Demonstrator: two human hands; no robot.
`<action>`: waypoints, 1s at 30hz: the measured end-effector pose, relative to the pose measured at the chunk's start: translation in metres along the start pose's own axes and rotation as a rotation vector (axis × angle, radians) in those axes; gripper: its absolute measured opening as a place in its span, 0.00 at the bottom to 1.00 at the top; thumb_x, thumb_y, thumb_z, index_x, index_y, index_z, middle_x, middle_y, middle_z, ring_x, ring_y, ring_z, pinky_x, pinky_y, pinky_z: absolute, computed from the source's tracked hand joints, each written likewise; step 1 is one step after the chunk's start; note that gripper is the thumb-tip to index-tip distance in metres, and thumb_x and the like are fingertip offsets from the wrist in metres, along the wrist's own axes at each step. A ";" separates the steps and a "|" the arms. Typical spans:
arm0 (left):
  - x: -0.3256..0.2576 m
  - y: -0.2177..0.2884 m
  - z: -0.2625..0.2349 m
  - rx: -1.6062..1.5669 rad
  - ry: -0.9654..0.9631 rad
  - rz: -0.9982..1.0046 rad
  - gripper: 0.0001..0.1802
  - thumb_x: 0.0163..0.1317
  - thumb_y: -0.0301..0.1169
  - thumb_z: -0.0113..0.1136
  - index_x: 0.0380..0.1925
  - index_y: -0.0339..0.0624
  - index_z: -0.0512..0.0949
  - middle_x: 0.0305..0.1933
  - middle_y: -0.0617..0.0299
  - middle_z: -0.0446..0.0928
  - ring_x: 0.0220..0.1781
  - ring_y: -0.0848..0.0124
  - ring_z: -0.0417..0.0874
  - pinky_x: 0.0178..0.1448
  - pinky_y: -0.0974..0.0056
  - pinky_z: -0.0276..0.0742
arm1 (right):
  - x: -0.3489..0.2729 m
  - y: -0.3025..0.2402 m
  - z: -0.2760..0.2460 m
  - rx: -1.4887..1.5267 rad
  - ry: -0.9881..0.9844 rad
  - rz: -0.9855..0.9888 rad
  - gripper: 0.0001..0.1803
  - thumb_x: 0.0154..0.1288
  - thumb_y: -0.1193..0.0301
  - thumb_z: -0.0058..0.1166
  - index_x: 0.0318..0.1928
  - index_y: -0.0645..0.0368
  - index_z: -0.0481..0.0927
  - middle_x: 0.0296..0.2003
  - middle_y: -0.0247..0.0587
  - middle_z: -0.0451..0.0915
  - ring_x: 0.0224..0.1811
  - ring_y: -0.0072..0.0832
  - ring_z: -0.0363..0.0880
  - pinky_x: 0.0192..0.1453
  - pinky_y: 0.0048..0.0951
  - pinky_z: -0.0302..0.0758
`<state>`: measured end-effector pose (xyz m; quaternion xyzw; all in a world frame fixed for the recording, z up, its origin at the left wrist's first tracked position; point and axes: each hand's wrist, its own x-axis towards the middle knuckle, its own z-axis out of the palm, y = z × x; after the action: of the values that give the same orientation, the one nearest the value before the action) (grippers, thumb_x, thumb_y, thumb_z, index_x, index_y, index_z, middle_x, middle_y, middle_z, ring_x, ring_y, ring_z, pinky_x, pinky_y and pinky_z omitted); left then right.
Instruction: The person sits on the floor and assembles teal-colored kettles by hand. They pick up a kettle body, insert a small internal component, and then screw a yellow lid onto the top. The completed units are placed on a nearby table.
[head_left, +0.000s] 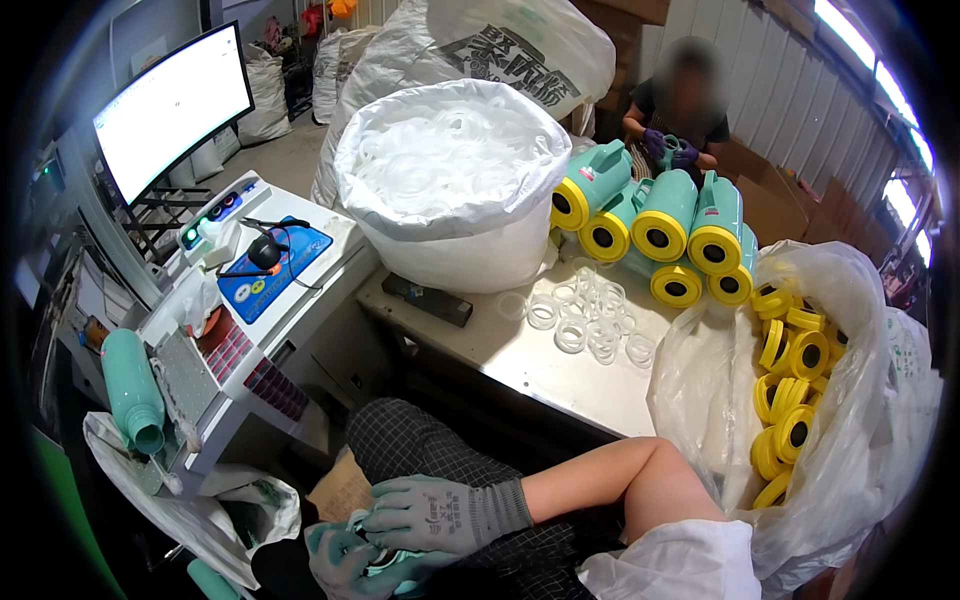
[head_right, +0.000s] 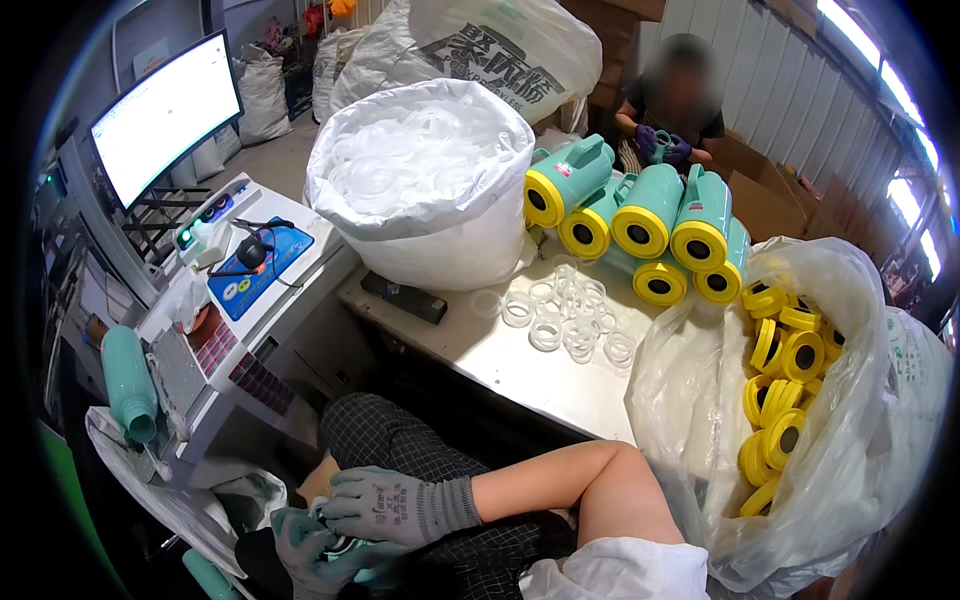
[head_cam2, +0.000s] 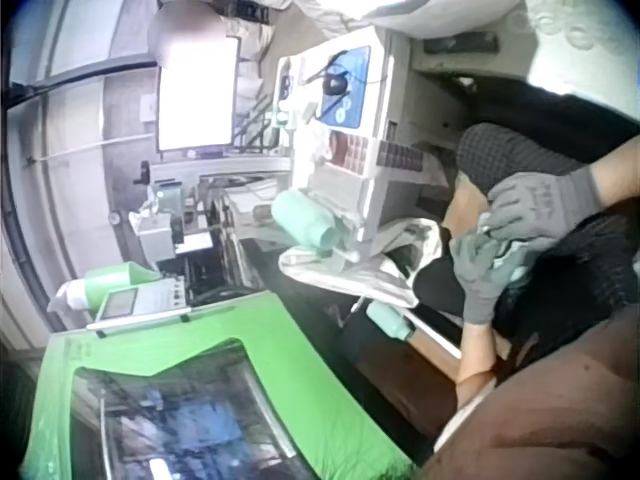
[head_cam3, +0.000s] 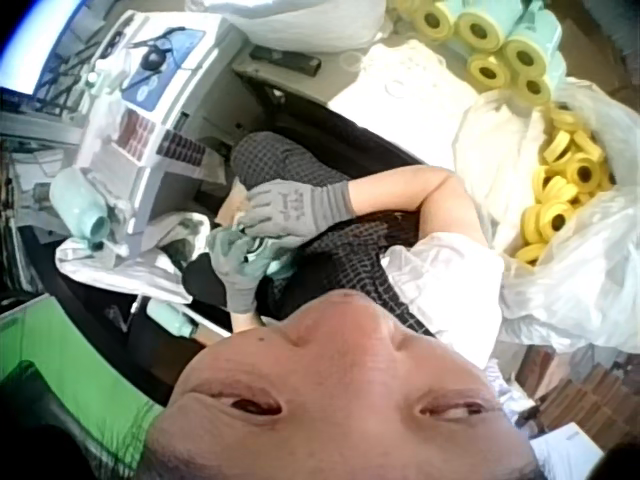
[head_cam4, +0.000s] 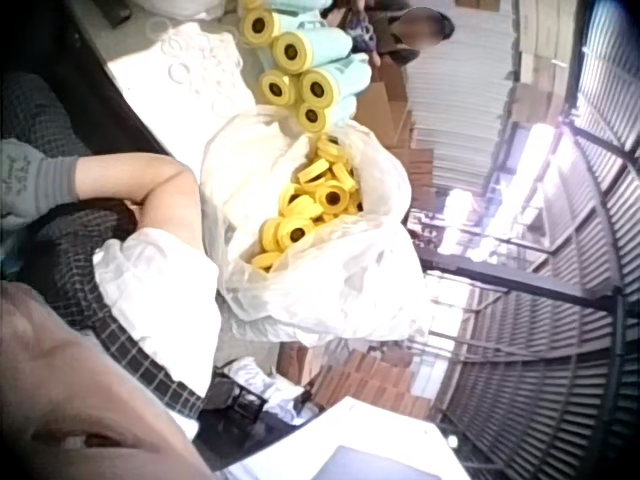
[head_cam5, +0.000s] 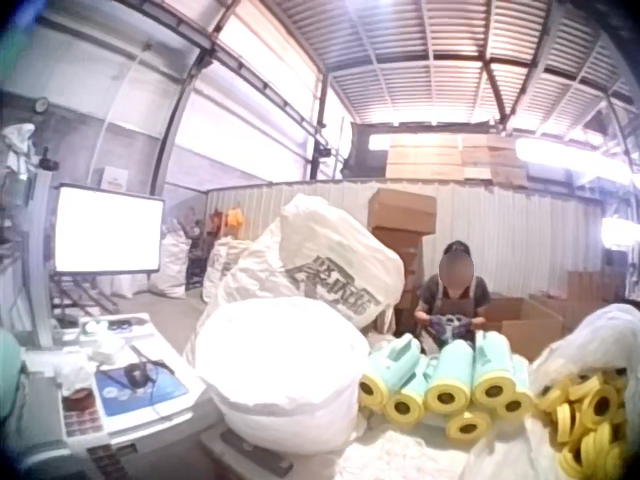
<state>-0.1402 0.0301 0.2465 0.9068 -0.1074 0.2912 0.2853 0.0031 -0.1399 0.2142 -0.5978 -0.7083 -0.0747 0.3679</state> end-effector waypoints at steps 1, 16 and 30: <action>-0.001 -0.002 0.000 -0.008 -0.015 -0.001 0.17 0.47 0.32 0.78 0.29 0.48 0.75 0.37 0.56 0.73 0.47 0.47 0.77 0.50 0.45 0.76 | -0.001 -0.003 -0.001 0.008 -0.004 -0.008 0.23 0.63 0.58 0.64 0.56 0.52 0.80 0.57 0.39 0.75 0.61 0.38 0.74 0.63 0.42 0.74; 0.023 0.005 -0.031 0.487 -0.310 -0.152 0.13 0.59 0.34 0.66 0.42 0.42 0.85 0.40 0.55 0.82 0.51 0.52 0.79 0.56 0.46 0.74 | 0.025 -0.023 0.028 0.115 -0.059 0.311 0.13 0.63 0.63 0.63 0.43 0.57 0.82 0.47 0.44 0.80 0.45 0.39 0.83 0.44 0.41 0.81; 0.057 -0.024 -0.035 0.372 -0.829 -0.210 0.08 0.59 0.40 0.68 0.34 0.52 0.84 0.41 0.61 0.78 0.46 0.60 0.82 0.48 0.54 0.80 | 0.015 -0.018 0.017 0.244 -0.058 0.310 0.19 0.52 0.56 0.72 0.35 0.57 0.84 0.42 0.38 0.79 0.36 0.36 0.78 0.38 0.40 0.76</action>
<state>-0.1016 0.0680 0.2925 0.9884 -0.0659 -0.1120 0.0785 -0.0207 -0.1240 0.2173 -0.6526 -0.6218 0.0868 0.4242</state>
